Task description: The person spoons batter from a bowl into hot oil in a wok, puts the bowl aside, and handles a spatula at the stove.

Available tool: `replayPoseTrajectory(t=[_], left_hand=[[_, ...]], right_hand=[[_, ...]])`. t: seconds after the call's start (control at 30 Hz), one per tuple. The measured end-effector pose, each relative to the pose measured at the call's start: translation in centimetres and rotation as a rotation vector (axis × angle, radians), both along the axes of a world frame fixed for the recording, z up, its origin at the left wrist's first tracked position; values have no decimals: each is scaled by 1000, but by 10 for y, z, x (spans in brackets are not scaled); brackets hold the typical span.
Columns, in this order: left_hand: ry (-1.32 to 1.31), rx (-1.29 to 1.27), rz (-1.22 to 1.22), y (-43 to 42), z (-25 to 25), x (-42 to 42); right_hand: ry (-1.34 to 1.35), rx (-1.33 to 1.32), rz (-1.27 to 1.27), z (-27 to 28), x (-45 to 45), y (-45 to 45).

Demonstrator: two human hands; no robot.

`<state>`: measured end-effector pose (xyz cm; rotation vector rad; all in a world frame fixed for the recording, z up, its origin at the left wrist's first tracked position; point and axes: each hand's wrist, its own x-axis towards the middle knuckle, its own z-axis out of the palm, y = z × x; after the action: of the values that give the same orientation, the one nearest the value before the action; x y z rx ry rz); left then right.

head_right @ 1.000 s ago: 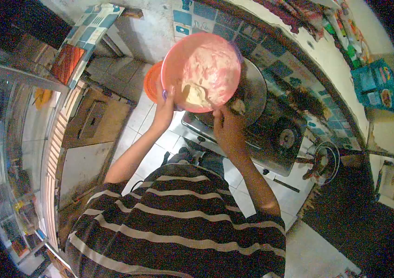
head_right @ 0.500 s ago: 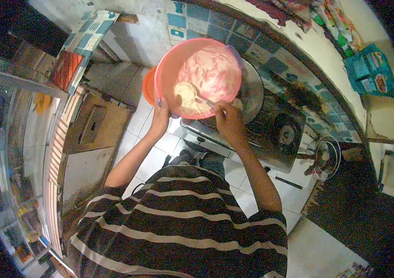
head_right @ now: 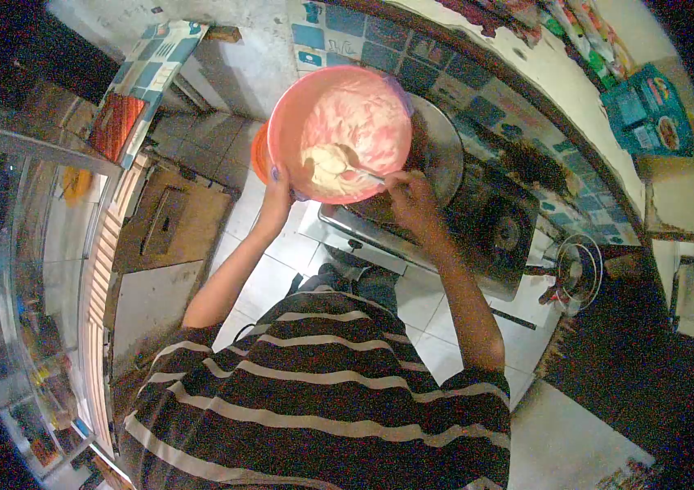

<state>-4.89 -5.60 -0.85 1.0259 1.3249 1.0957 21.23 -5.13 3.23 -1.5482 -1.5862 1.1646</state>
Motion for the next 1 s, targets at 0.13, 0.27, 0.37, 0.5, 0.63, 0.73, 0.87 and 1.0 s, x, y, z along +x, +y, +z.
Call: replayPoseTrajectory(t=[0.13, 0.27, 0.37, 0.5, 0.63, 0.73, 0.87, 1.0], left_hand=[[-63, 150, 64, 1, 2, 4], [-90, 178, -10, 12, -16, -8], [-58, 202, 43, 9, 8, -4], [-138, 150, 60, 18, -4, -11], [-256, 4, 38, 11, 35, -7], [-72, 231, 42, 39, -31, -20], [-102, 201, 83, 46, -41, -22], [-91, 215, 36, 53, -58, -26]], right_hand=[[81, -46, -13, 14, -1, 2], [127, -148, 2, 47, -2, 4], [97, -104, 14, 52, 2, 7], [97, -92, 22, 51, 2, 10], [47, -11, 34, 41, 4, 14], [78, -115, 9, 43, 5, 11], [33, -116, -26, 35, 4, 11], [-49, -40, -56, 15, 2, 20]])
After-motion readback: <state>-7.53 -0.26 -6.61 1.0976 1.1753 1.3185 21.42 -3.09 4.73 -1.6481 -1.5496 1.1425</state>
